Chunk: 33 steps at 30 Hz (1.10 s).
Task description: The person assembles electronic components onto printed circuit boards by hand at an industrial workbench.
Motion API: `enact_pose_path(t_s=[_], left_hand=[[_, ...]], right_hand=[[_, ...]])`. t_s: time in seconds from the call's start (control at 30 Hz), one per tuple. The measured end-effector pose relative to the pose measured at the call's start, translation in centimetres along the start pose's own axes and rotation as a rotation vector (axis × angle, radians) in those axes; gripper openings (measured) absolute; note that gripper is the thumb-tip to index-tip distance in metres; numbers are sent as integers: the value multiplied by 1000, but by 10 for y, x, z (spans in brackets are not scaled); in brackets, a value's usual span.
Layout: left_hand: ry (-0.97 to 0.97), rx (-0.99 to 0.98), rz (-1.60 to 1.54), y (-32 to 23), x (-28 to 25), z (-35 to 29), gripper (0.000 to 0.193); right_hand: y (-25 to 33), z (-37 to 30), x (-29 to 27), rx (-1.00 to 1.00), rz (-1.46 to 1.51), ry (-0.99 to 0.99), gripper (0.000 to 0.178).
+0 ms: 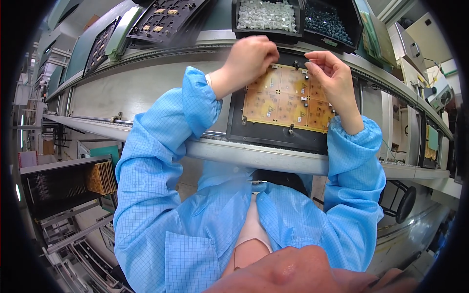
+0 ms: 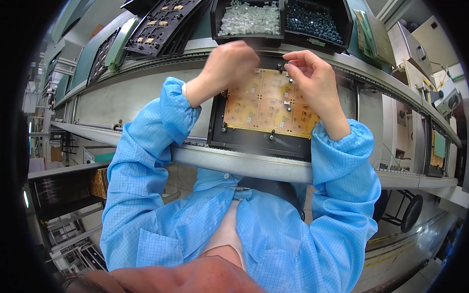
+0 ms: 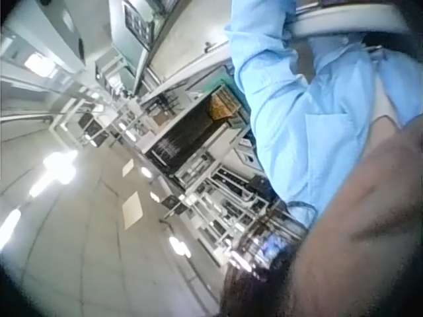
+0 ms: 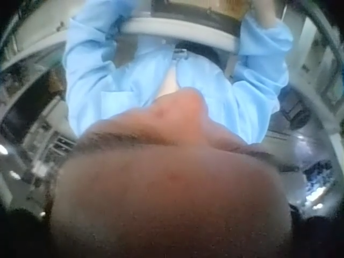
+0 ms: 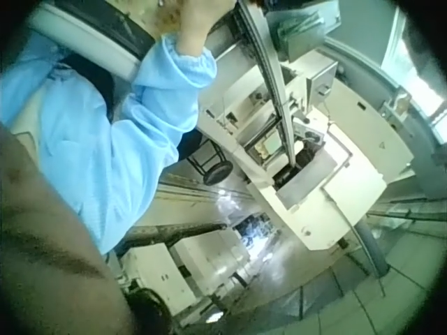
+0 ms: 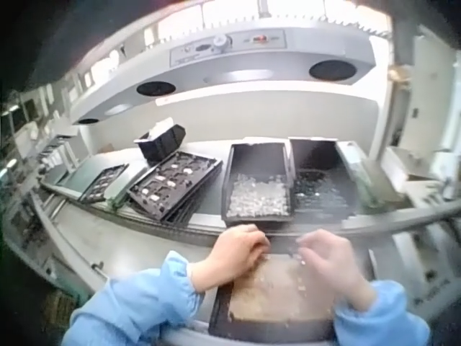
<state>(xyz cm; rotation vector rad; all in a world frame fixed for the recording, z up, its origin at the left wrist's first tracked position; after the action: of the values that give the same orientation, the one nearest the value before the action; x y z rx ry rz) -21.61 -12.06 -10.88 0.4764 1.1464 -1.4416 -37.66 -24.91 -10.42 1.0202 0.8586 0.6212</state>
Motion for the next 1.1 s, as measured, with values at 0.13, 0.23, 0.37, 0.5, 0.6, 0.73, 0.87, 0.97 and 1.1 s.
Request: enact_pose_path(t_s=[0.13, 0.23, 0.37, 0.5, 0.6, 0.73, 0.87, 0.97, 1.1], left_hand=[[-251, 56, 191, 7, -30, 43, 10], [-271, 78, 386, 10, -20, 69, 13], [-161, 10, 450, 20, -1, 84, 12], [-24, -129, 278, 23, -5, 85, 11], [-162, -77, 119, 30, -10, 80, 10], [-160, -184, -106, 23, -34, 68, 12], [-77, -248, -321, 25, -46, 32, 14], [67, -307, -524, 28, -49, 9, 17], [181, -386, -756, 40, -40, -11, 18]], right_hand=[[0, 0, 2, 67, 87, 16, 19], [-3, 0, 8, 131, 164, 56, 22], [-4, -3, 10, 226, 350, 85, 24], [-11, -7, 12, 330, 611, 106, 28], [-5, -6, 19, 386, 688, 129, 29], [6, -4, 27, 405, 547, 122, 27], [-2, 3, 33, 327, 289, 144, 24], [-4, 6, 34, 239, -58, 173, 20], [8, 10, 42, 32, -520, 137, 17]])
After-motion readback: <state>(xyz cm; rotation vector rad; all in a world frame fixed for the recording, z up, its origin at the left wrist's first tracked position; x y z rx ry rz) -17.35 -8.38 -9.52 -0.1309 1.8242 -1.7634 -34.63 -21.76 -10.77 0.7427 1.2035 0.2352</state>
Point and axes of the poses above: each hand's wrist, its own z-axis towards the middle knuckle, its own x-axis out of the palm, y = z × x, the point moved 5 cm from there along z, towards the middle knuckle, and after that the axes turned 7 degrees about -x, right-handed, at the moved point
